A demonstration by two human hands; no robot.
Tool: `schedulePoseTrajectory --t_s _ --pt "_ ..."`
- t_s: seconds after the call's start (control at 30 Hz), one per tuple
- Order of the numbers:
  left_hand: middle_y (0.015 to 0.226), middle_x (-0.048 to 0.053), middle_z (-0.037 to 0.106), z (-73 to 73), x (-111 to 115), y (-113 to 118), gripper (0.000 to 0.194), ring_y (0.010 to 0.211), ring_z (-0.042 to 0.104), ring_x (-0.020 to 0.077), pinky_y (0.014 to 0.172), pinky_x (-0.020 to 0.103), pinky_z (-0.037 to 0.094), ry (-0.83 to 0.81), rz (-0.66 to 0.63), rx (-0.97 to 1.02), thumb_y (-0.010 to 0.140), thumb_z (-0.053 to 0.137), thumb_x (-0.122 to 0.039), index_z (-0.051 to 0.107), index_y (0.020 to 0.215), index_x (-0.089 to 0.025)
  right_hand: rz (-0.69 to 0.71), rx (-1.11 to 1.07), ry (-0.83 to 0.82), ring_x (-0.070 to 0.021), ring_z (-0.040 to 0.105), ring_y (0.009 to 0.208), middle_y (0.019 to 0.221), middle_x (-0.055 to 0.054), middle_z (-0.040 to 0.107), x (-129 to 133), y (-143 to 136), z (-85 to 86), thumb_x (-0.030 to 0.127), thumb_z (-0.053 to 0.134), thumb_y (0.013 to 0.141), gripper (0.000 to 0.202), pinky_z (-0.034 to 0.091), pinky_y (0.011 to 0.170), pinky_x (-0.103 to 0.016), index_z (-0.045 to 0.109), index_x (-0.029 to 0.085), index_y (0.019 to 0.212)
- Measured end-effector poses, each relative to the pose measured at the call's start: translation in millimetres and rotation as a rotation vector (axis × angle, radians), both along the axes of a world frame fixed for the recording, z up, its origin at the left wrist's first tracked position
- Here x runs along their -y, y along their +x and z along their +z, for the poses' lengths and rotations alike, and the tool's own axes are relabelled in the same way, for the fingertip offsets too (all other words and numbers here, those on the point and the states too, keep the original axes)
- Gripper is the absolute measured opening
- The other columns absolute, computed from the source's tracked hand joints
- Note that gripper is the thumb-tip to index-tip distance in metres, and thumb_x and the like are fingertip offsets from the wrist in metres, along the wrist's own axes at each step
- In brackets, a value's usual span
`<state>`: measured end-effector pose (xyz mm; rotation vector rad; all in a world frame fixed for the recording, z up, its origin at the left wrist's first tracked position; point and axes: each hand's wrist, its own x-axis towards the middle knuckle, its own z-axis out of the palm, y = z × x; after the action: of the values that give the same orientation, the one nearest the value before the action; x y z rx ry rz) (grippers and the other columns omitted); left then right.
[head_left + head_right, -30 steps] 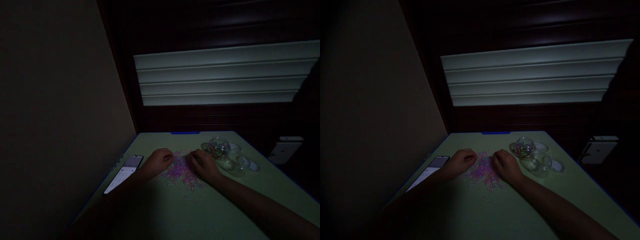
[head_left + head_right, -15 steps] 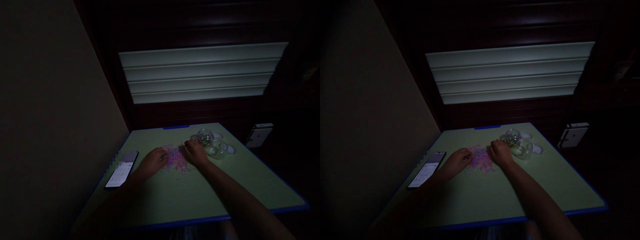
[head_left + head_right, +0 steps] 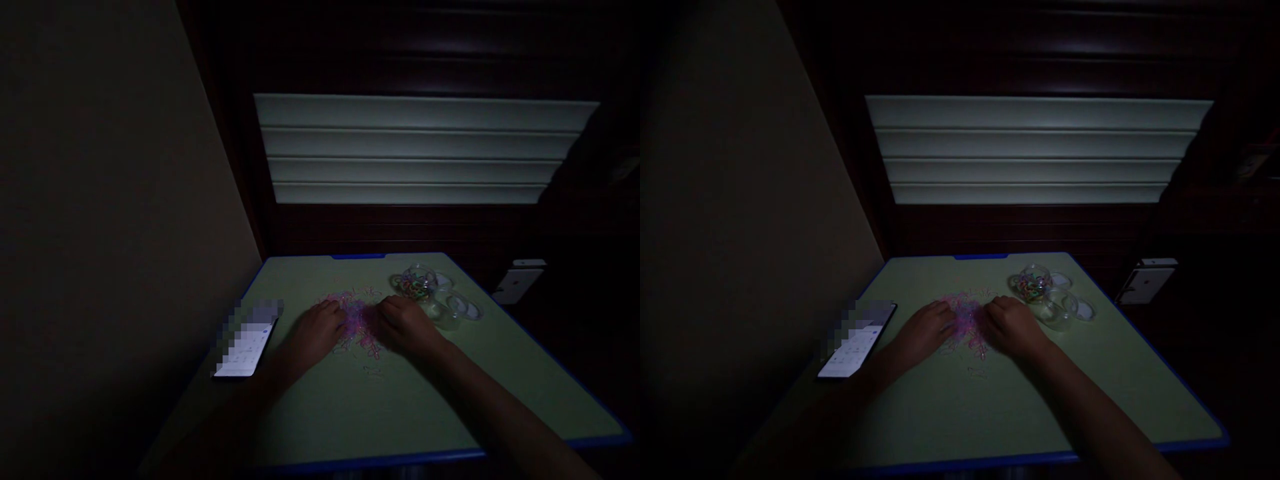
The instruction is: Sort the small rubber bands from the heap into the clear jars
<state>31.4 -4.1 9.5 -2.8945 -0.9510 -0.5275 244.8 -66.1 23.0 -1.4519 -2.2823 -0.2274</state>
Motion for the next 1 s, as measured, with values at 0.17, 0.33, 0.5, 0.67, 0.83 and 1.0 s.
schedulePoseTrajectory --t_s 0.17,0.33,0.5,0.67,0.83,1.0 --pt "0.082 0.004 0.056 3.2 -10.1 -7.3 0.015 0.080 0.050 0.0168 0.073 0.030 0.039 -0.024 0.102 -0.058 0.082 0.042 -0.020 0.057 0.077 -0.017 0.018 0.030 -0.020 -0.0125 0.046 0.068 0.074 -0.005 0.054 -0.7 0.7 -3.1 0.024 0.039 0.084 0.018 0.031 0.063 -0.024 0.054 0.015 0.080" --pt "0.083 0.005 0.054 7.9 -6.8 -6.8 0.016 0.081 0.049 0.0166 0.073 0.029 0.039 -0.028 0.150 -0.036 0.082 0.041 -0.015 0.056 0.079 -0.017 -0.010 0.032 -0.026 -0.0125 0.045 0.066 0.072 -0.005 0.053 -4.3 6.5 -7.2 0.024 0.040 0.083 0.018 0.031 0.062 -0.024 0.054 0.015 0.077" --pt "0.088 0.005 0.053 16.1 0.0 -3.0 0.018 0.087 0.048 0.0168 0.078 0.029 0.039 0.013 0.180 0.028 0.080 0.040 -0.010 0.056 0.086 -0.017 0.000 0.039 -0.021 -0.0132 0.046 0.067 0.072 -0.006 0.054 -3.0 2.6 -6.3 0.025 0.039 0.084 0.019 0.031 0.063 -0.025 0.055 0.015 0.079" --pt "0.082 0.004 0.053 22.9 -0.5 -1.8 0.016 0.083 0.048 0.0166 0.076 0.029 0.039 -0.005 0.169 0.061 0.077 0.041 -0.007 0.054 0.079 -0.016 0.041 0.006 -0.023 -0.0143 0.047 0.069 0.074 -0.007 0.055 0.8 1.3 -3.6 0.025 0.039 0.084 0.020 0.033 0.064 -0.026 0.056 0.014 0.081" --pt "0.083 0.003 0.054 19.2 6.6 12.6 0.012 0.084 0.048 0.0161 0.081 0.030 0.037 -0.021 -0.063 -0.033 0.076 0.044 -0.009 0.054 0.076 -0.017 0.052 -0.144 -0.007 -0.0154 0.050 0.071 0.075 -0.008 0.057 1.3 8.4 -3.8 0.021 0.039 0.083 0.018 0.036 0.065 -0.027 0.056 0.015 0.085" --pt "0.085 0.004 0.054 9.0 6.0 23.2 0.011 0.085 0.048 0.0168 0.082 0.032 0.037 -0.041 -0.052 -0.046 0.080 0.044 -0.017 0.054 0.078 -0.017 0.039 -0.176 -0.038 -0.0161 0.052 0.072 0.077 -0.008 0.057 -0.4 13.0 -2.3 0.020 0.039 0.082 0.018 0.038 0.066 -0.027 0.056 0.015 0.087"
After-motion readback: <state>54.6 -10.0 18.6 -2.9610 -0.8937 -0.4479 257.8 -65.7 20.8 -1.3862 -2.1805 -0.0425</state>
